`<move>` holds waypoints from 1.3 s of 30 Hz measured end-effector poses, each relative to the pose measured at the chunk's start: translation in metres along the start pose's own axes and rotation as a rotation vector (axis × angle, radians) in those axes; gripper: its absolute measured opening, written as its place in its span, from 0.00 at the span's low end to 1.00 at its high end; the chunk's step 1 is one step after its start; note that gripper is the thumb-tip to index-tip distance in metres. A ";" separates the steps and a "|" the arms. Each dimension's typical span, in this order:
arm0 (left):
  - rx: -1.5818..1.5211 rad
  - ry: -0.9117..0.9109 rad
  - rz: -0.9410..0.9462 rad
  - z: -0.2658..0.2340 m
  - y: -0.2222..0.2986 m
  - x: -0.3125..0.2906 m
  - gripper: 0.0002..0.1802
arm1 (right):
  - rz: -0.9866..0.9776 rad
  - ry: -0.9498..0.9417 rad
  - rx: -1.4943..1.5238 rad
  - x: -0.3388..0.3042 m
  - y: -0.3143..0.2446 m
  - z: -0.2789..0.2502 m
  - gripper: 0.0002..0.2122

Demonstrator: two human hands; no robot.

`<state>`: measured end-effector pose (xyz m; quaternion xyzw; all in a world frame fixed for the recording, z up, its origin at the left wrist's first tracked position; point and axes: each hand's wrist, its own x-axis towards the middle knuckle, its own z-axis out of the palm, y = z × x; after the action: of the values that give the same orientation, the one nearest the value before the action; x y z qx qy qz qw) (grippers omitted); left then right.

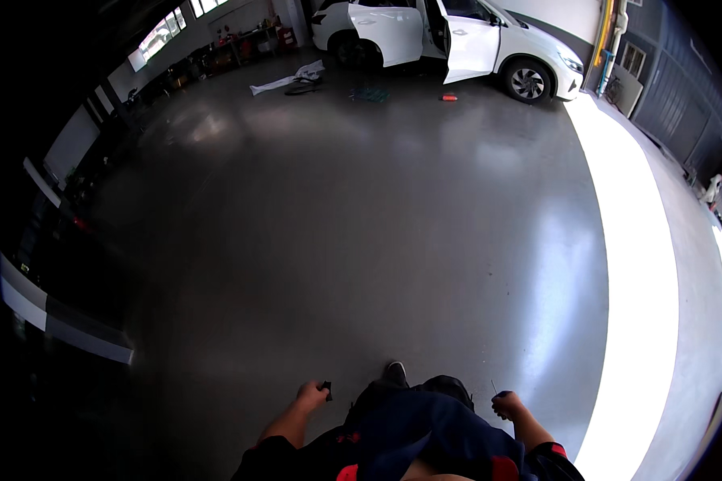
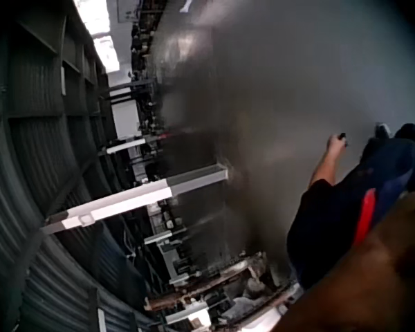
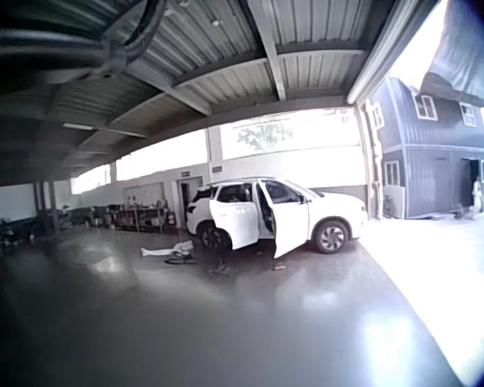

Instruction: The person removes a black rubber weatherstrip from a detached white car door frame using a screwdriver. They then walk to a white car in the garage and install the weatherstrip along the window frame of the open door, securing it with a screwdriver.

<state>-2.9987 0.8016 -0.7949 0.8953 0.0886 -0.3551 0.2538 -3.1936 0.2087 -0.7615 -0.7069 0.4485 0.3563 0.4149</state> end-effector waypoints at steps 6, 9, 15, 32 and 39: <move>0.007 0.191 0.252 -0.183 0.273 0.145 0.23 | 0.026 -0.127 0.084 0.050 -0.087 -0.028 0.13; 0.003 0.244 0.304 -0.209 0.295 0.244 0.23 | 0.001 -0.187 -0.053 0.068 -0.202 -0.064 0.14; 0.034 0.098 0.067 -0.257 0.349 0.368 0.25 | 0.020 -0.135 0.013 0.256 -0.446 -0.177 0.10; 0.005 -0.026 0.150 -0.481 0.739 0.793 0.22 | 0.005 -0.033 -0.036 0.483 -0.899 -0.444 0.08; -0.028 0.097 0.386 -0.652 0.975 0.974 0.15 | 0.103 -0.104 0.101 0.571 -0.987 -0.473 0.12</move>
<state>-1.5704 0.2839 -0.6729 0.9081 -0.0676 -0.2551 0.3252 -2.0173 -0.1632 -0.8081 -0.6418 0.4793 0.3903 0.4539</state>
